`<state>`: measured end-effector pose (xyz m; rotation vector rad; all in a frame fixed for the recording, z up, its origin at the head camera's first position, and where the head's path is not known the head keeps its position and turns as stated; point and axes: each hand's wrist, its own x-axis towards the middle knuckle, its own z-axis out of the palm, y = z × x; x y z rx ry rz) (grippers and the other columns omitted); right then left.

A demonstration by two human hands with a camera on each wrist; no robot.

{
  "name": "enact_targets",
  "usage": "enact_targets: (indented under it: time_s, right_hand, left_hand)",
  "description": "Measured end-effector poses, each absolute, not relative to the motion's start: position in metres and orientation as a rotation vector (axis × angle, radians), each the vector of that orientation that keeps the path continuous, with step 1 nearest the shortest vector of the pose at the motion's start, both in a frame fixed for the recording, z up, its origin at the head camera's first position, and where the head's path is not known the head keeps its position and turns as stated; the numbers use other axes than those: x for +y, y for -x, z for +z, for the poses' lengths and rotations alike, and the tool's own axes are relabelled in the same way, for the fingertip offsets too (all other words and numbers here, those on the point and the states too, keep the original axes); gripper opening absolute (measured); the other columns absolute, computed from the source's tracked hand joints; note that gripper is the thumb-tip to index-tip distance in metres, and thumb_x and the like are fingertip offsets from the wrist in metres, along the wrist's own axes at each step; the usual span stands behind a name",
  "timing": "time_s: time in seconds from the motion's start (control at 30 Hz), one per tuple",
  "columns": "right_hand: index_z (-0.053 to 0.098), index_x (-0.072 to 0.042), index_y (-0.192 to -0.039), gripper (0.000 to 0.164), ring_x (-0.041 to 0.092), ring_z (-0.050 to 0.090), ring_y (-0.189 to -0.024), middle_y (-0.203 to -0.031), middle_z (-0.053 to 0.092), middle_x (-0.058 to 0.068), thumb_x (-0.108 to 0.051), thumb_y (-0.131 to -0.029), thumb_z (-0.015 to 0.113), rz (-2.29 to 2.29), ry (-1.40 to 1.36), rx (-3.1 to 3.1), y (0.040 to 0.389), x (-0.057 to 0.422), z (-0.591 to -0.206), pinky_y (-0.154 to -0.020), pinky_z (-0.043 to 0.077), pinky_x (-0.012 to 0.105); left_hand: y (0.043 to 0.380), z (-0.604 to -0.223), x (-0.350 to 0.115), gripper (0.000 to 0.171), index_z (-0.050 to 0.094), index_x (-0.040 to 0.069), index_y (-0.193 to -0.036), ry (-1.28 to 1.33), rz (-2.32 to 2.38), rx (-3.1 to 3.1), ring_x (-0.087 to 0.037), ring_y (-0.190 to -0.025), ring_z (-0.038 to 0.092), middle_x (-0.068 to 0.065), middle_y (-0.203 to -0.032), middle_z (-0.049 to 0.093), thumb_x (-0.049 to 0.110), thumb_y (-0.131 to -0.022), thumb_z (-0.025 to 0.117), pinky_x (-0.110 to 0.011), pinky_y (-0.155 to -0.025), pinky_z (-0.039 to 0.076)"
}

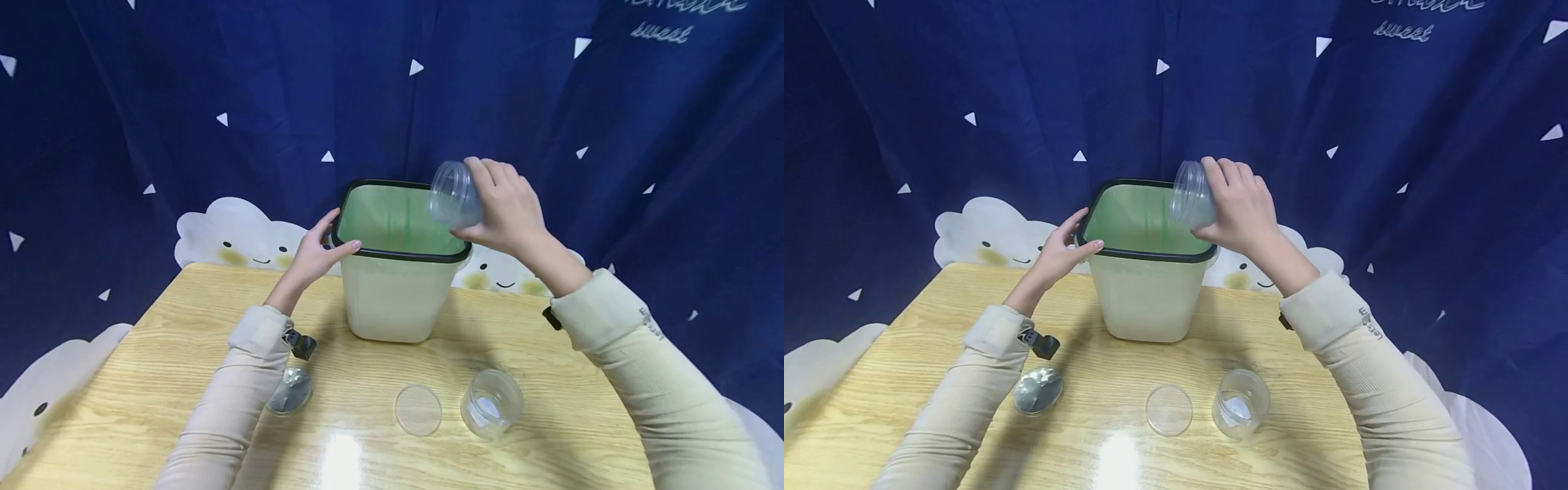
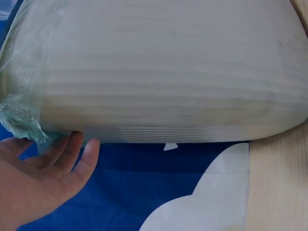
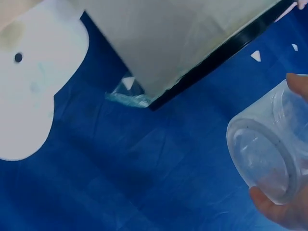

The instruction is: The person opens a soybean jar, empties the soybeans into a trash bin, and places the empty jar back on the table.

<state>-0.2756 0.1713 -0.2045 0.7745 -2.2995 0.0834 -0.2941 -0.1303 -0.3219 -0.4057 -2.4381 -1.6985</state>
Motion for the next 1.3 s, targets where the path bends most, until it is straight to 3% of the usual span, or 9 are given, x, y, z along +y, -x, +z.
enact_targets:
  time_s: [0.3, 1.3]
  right_hand:
    - [0.042, -0.004, -0.128, 0.096, 0.037, 0.047, -0.108, -0.121, 0.051, 0.02, -0.039, -0.049, 0.085, 0.316, -0.77, -2.339, 0.249, 0.17, -0.214, -0.085, 0.042, 0.051]
    - [0.042, 0.002, -0.126, 0.1, 0.032, 0.051, -0.103, -0.113, 0.054, 0.019, -0.041, -0.048, 0.086, 0.553, -0.958, -2.268, 0.209, 0.157, -0.254, -0.08, 0.045, 0.049]
  left_hand:
    - [0.294, -0.322, -0.13, 0.077, 0.025, 0.018, -0.145, 0.401, -1.697, -2.45, -0.033, -0.129, 0.028, -0.018, -0.142, 0.028, 0.03, -0.082, 0.067, -0.046, -0.101, 0.03]
    - [0.296, -0.323, -0.131, 0.076, 0.027, 0.016, -0.144, 0.407, -1.708, -2.413, -0.031, -0.119, 0.038, -0.02, -0.135, 0.037, 0.027, -0.081, 0.068, -0.045, -0.095, 0.036]
